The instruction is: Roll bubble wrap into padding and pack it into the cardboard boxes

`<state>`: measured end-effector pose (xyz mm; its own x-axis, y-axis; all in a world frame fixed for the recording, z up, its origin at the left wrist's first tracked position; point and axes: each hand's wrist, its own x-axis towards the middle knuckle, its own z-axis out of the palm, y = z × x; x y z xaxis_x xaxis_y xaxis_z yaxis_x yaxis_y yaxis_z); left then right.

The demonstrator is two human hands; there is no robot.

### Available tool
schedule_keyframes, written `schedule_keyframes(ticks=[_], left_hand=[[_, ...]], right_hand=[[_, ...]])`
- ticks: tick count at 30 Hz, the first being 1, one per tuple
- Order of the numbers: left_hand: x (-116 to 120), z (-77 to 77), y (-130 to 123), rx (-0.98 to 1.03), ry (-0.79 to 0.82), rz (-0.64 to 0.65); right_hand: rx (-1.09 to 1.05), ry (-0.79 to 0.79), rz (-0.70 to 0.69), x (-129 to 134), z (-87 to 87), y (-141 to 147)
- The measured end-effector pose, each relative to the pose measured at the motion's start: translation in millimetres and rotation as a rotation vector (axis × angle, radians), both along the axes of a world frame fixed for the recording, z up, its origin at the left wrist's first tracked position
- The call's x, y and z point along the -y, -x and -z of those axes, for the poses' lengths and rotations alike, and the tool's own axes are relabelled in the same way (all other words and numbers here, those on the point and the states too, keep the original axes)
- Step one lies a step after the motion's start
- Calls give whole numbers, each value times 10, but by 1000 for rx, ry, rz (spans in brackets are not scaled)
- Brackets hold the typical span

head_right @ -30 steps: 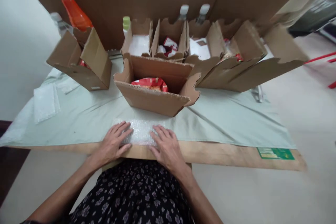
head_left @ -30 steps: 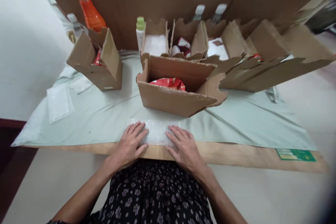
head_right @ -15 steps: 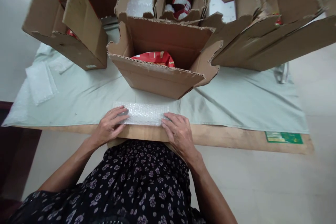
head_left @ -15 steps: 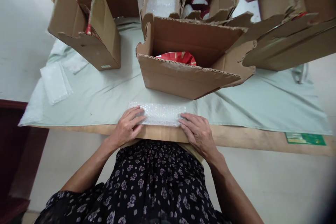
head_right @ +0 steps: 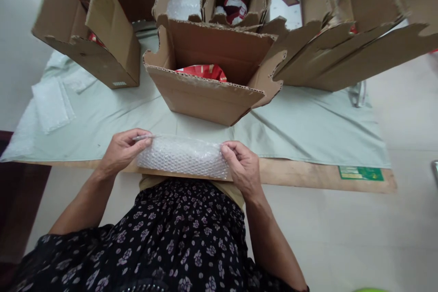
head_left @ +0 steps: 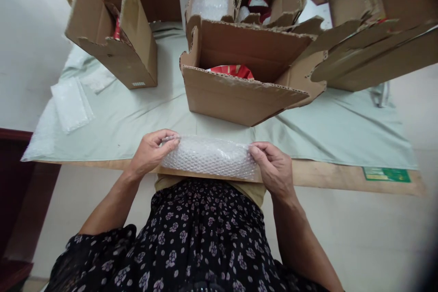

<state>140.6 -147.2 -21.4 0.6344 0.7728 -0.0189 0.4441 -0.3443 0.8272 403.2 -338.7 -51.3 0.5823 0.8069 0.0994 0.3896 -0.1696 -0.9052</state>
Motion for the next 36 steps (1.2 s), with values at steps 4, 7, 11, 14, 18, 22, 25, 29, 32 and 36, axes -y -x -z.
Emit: schedule_keyframes(ticks=[4, 7, 11, 14, 18, 22, 25, 29, 32, 36], left_hand=[[-28, 135, -110, -99, -226, -109], [72, 259, -193, -122, -487, -115], [292, 384, -269, -195, -563, 219], [335, 451, -240, -241, -513, 399], [187, 487, -84, -192, -497, 207], [59, 533, -35, -295, -516, -14], [69, 581, -107, -325, -500, -24], [102, 524, -133, -257, -419, -15], [4, 353, -88, -238, -277, -41], [-320, 124, -229, -256, -401, -39]], right_hand=[[259, 22, 80, -20, 130, -54], [545, -2, 110, -23, 206, 12], [708, 42, -170, -21, 271, 240], [753, 155, -368, 53, 324, 236], [763, 162, -110, 207, 334, -80], [811, 129, -70, 110, 306, -203], [825, 194, -146, -83, 339, -117], [691, 183, -184, -111, 316, -27], [422, 172, -179, 35, 182, 68], [-40, 191, -286, 123, 65, 414]])
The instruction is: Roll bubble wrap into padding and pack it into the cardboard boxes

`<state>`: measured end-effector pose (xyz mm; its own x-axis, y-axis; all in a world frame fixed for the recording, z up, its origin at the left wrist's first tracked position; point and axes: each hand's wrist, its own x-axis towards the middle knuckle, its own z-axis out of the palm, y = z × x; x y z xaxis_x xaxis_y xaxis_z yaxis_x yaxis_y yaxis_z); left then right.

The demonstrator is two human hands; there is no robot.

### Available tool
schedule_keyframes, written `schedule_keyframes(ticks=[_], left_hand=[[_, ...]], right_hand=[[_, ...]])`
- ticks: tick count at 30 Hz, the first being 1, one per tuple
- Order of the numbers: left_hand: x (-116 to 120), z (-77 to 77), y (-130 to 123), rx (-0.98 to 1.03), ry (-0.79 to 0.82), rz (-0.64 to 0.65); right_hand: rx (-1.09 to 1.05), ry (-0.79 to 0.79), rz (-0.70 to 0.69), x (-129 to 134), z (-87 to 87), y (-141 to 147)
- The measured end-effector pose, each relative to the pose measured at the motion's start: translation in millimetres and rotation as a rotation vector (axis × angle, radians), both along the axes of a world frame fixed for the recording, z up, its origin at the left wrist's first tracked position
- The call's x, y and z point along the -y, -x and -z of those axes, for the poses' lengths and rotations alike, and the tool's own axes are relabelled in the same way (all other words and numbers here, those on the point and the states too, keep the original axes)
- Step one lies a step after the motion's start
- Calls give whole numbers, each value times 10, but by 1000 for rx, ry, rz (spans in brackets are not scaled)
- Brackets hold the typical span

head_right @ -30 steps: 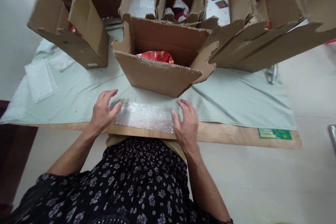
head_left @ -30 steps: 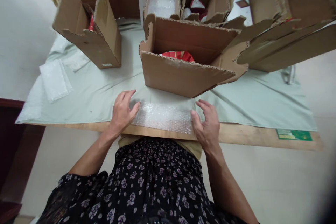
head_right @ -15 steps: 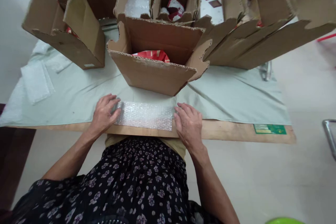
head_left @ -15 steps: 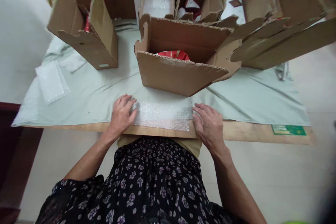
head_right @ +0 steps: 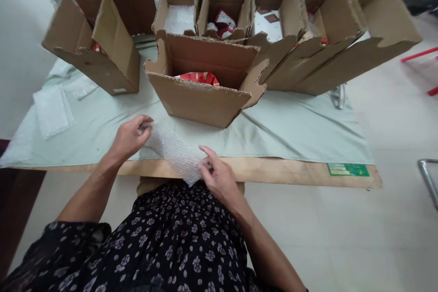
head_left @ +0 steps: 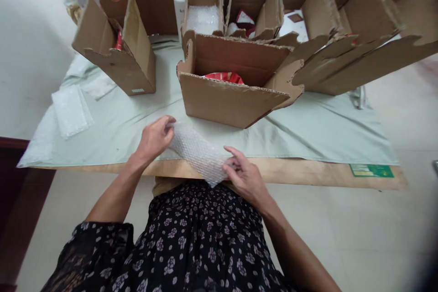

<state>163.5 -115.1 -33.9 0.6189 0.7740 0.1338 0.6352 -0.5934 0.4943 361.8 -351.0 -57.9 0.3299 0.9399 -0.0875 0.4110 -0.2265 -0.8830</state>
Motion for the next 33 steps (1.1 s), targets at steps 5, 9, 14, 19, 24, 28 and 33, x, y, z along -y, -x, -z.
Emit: schedule_keyframes(ticks=[5, 9, 14, 19, 24, 28, 33], left_hand=[[-205, 10, -428, -64, -215, 79], [158, 236, -350, 83, -247, 122], [706, 404, 120, 265, 73, 321], [725, 275, 366, 334, 444, 317], [672, 271, 422, 406, 521, 186], [756, 421, 327, 295, 240, -49], [810, 529, 260, 109, -57, -96]], right_hand=[[-239, 58, -52, -76, 124, 417], [-280, 92, 21, -69, 147, 425], [-515, 134, -95, -102, 8, 345], [-831, 7, -59, -317, -110, 390], [-967, 18, 67, -525, -43, 476], [-930, 85, 62, -530, 95, 520], [-530, -33, 0, -386, 132, 484]])
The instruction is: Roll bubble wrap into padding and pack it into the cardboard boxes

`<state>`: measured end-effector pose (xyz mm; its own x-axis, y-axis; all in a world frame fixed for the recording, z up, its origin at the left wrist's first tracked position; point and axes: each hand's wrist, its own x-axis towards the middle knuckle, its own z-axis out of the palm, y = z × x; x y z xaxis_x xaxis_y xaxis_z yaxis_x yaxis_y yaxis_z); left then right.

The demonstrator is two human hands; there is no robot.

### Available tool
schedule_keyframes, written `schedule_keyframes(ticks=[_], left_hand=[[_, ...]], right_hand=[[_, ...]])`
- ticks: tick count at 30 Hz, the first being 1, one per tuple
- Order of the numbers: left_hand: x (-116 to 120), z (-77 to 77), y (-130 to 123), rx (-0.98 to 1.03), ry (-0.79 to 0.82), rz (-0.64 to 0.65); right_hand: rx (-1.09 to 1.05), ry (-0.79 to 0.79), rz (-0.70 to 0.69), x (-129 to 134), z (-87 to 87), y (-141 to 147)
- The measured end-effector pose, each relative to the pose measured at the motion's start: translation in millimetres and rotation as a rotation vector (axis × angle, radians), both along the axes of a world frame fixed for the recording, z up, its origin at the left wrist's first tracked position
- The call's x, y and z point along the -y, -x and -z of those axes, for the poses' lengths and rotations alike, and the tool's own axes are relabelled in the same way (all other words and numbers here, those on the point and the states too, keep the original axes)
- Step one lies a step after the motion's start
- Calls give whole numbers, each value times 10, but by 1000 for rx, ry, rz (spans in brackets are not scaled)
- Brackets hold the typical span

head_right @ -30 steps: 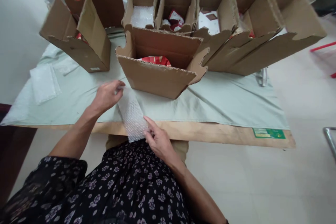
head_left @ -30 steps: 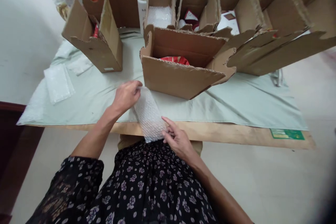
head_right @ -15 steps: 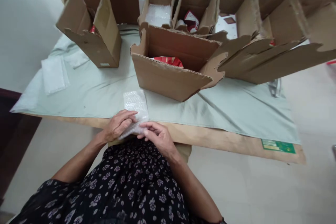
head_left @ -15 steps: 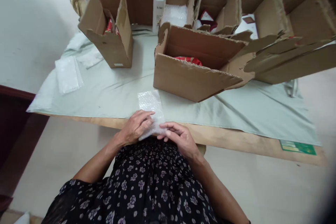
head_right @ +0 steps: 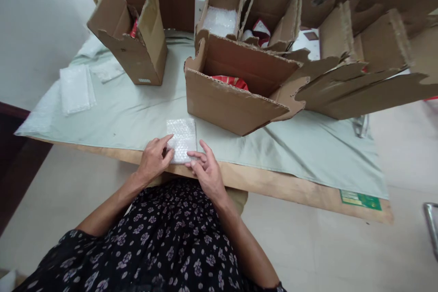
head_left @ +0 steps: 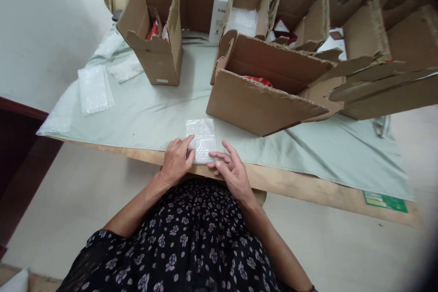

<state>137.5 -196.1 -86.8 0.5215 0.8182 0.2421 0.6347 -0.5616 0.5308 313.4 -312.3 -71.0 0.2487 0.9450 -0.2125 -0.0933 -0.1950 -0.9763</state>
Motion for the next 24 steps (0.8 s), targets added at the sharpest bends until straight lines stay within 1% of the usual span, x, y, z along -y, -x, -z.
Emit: schedule_keyframes(ticks=[3, 5, 6, 8, 9, 11, 13, 14, 16, 18, 20, 22, 23, 24], left_hand=[[-2, -10, 11, -79, -37, 20], [8, -42, 24, -98, -55, 16], [20, -66, 32, -87, -72, 8], [62, -127, 59, -31, -114, 10], [89, -159, 77, -1, -133, 36], [143, -214, 118, 32, -152, 135], [182, -234, 153, 37, -147, 239], [190, -228, 163, 45, -135, 264], [183, -195, 165, 81, -97, 252], [154, -155, 145, 112, -42, 191], [116, -130, 113, 111, 14, 130], [82, -120, 82, 95, 49, 98], [69, -116, 68, 87, 52, 93], [58, -112, 55, 79, 48, 90]], right_hand=[[526, -173, -39, 46, 15, -49], [848, -256, -128, 34, 55, -70], [961, -276, -182, 20, 81, -77], [1088, -291, -251, -15, 130, -85], [1114, -296, -256, -33, 147, -88], [1125, -301, -221, -63, 159, -98], [1103, -302, -178, -90, 145, -112], [1084, -301, -168, -104, 133, -120], [1033, -293, -168, -134, 107, -134], [988, -277, -156, -155, 79, -145], [984, -273, -81, -155, 46, -153], [1020, -308, 25, -130, 11, -158], [1046, -336, 56, -112, -2, -157], [1073, -368, 58, -95, -8, -153]])
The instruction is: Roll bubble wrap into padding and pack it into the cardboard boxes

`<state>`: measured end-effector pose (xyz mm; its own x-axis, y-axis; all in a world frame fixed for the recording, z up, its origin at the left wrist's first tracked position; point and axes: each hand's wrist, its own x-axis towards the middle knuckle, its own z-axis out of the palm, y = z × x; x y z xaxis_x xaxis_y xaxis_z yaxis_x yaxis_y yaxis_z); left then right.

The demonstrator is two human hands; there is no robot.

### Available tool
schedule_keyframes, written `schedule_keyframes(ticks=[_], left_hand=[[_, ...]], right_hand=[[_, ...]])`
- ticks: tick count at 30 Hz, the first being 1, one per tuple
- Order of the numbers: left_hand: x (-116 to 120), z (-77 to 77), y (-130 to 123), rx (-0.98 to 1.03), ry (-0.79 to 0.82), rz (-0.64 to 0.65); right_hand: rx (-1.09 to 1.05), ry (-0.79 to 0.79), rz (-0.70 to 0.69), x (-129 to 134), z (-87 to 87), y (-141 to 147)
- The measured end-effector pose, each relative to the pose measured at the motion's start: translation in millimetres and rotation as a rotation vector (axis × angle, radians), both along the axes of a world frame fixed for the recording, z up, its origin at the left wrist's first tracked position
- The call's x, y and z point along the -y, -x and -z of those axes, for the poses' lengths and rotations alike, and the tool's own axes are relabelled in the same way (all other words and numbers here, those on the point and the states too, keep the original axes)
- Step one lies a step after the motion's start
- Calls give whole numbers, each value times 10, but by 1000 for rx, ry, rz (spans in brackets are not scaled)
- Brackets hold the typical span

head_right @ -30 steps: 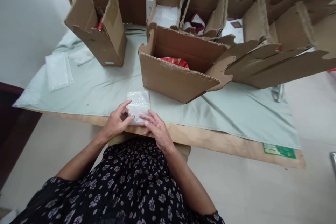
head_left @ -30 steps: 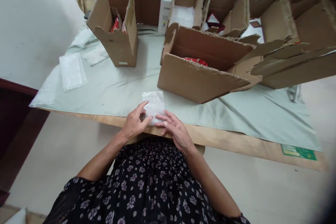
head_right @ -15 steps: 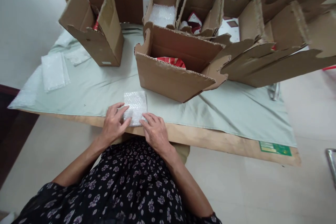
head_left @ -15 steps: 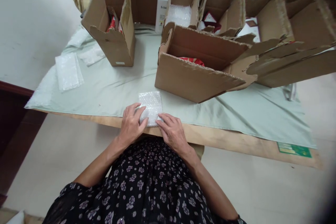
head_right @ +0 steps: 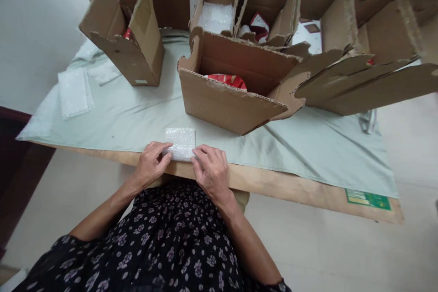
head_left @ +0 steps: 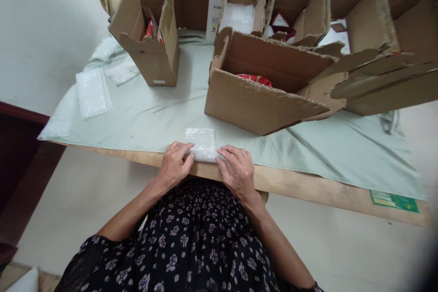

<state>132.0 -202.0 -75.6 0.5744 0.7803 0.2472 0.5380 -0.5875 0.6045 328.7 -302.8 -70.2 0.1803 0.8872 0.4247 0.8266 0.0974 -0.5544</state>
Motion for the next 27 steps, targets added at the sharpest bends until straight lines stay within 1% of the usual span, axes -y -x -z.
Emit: schedule_keyframes(ticks=[2, 4, 6, 7, 9, 11, 13, 16, 18, 20, 22, 27], left_hand=[[-11, 13, -19, -17, -15, -13], [-9, 26, -25, -12, -21, -47], [3, 31, -13, 23, -30, -70], [11, 28, 2, 40, -41, -60], [27, 13, 44, 56, -65, 5], [39, -7, 86, 62, -71, 74], [41, -22, 108, 78, -51, 93], [19, -28, 83, 75, 2, 65], [-13, -20, 36, 31, 14, 44], [-58, -5, -18, -24, -10, 17], [-107, 14, -72, -69, -50, -17], [-185, 70, -171, -106, -109, -82]], right_hand=[[68, 9, -84, 21, 19, 17], [116, 77, -182, 11, 76, 39], [112, 133, -206, -25, 145, 53], [89, 144, -188, -47, 172, 53], [16, 143, -133, -87, 190, 43], [-75, 152, -111, -107, 163, 24], [-158, 194, -129, -106, 113, 6], [-209, 253, -138, -80, 64, -5], [-189, 222, -82, -59, 68, -11], [-147, 158, -9, -44, 96, -22], [-107, 127, 30, -40, 133, -37], [-23, 183, 59, -122, 213, -25]])
